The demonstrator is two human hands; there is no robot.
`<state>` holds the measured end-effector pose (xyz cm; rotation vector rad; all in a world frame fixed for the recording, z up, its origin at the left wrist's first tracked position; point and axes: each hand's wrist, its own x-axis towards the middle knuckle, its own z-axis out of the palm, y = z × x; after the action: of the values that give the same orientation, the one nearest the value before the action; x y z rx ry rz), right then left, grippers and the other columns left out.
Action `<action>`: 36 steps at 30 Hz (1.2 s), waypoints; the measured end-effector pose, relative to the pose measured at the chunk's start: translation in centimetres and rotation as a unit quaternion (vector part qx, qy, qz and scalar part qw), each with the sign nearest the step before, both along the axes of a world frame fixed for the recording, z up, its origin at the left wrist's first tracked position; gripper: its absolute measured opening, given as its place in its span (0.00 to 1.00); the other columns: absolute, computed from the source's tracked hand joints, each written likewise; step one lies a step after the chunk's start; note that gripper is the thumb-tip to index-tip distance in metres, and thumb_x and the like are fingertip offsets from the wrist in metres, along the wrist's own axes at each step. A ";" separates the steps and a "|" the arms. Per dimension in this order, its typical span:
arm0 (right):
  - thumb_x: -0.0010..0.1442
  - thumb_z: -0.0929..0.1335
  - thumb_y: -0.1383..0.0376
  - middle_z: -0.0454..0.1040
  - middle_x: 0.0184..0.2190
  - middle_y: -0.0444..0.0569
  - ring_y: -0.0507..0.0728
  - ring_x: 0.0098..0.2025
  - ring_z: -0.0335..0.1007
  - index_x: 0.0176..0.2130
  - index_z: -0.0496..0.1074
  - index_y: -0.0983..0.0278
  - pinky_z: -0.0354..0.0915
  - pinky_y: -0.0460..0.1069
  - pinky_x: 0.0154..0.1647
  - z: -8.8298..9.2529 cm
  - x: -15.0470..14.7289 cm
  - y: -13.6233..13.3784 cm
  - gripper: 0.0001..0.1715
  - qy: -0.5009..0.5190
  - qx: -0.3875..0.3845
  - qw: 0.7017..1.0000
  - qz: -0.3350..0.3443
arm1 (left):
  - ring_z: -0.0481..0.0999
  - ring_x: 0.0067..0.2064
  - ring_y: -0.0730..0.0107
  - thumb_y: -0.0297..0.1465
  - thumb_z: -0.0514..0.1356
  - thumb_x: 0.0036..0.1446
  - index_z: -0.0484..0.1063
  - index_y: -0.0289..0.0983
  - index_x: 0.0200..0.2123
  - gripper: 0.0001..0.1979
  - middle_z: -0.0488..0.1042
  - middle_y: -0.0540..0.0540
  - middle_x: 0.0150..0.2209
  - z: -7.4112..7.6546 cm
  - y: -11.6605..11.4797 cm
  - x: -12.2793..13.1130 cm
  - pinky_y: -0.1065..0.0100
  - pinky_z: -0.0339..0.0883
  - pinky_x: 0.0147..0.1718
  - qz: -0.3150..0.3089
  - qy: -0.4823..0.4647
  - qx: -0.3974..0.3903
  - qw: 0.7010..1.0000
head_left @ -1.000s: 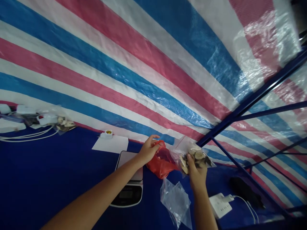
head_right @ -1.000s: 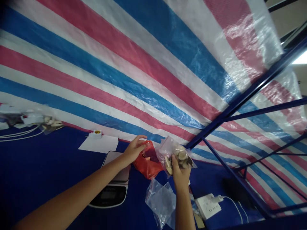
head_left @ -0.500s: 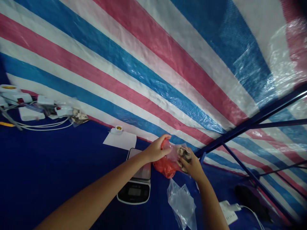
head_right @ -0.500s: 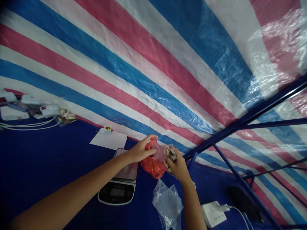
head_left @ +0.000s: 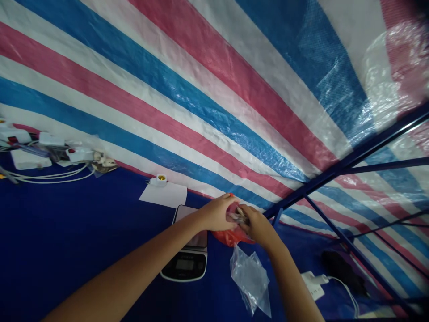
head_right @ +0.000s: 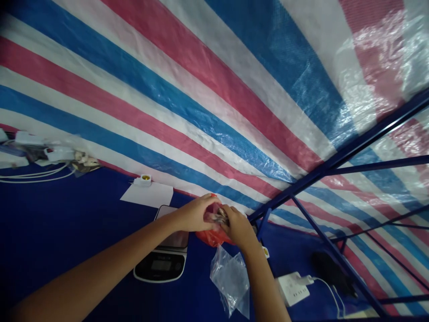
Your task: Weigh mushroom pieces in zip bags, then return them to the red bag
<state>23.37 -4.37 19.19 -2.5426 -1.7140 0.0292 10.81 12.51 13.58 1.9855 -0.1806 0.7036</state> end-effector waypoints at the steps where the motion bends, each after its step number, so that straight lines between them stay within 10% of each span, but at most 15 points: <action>1: 0.59 0.66 0.71 0.76 0.46 0.54 0.58 0.45 0.73 0.59 0.68 0.63 0.62 0.49 0.44 -0.1 -0.1 0.2 0.28 -0.007 -0.003 1.000 -0.001 | 0.75 0.53 0.56 0.29 0.67 0.47 0.70 0.40 0.51 0.25 0.73 0.39 0.54 0.0 -0.1 0.1 0.58 0.69 0.52 0.004 0.008 0.010 1.000; 6: 0.59 0.68 0.69 0.76 0.52 0.55 0.60 0.49 0.74 0.61 0.68 0.61 0.62 0.49 0.44 -0.1 -0.3 0.8 0.31 -0.027 -0.024 0.999 -0.003 | 0.77 0.40 0.61 0.26 0.62 0.52 0.71 0.38 0.37 0.08 0.77 0.44 0.38 -0.6 -0.2 0.6 0.62 0.68 0.41 0.034 0.035 0.023 0.999; 11: 0.54 0.70 0.71 0.75 0.55 0.54 0.61 0.52 0.73 0.65 0.64 0.62 0.62 0.50 0.47 0.0 -0.1 0.8 0.40 -0.015 -0.050 0.999 -0.006 | 0.77 0.38 0.65 0.24 0.61 0.51 0.71 0.38 0.39 0.10 0.78 0.46 0.36 -1.2 0.4 0.6 0.66 0.65 0.38 0.049 0.052 0.018 0.997; 23: 0.62 0.65 0.70 0.75 0.54 0.56 0.62 0.52 0.74 0.62 0.66 0.63 0.61 0.49 0.43 -0.2 -0.6 1.4 0.29 -0.085 -0.108 0.990 -0.001 | 0.77 0.40 0.62 0.33 0.65 0.51 0.73 0.37 0.42 0.14 0.79 0.42 0.41 -0.2 1.1 -0.4 0.66 0.64 0.37 0.042 0.144 0.019 0.989; 36: 0.56 0.67 0.72 0.77 0.54 0.55 0.62 0.52 0.74 0.60 0.68 0.64 0.66 0.54 0.53 -2.1 0.3 0.5 0.32 0.068 0.034 0.997 0.029 | 0.71 0.31 0.71 0.25 0.61 0.50 0.72 0.37 0.30 0.02 0.75 0.49 0.29 -0.5 1.6 -0.2 0.69 0.58 0.30 0.021 0.165 0.045 0.985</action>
<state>23.65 -3.84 17.10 -2.3821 -1.7068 0.1413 10.57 14.09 13.12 2.1648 0.0288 0.3895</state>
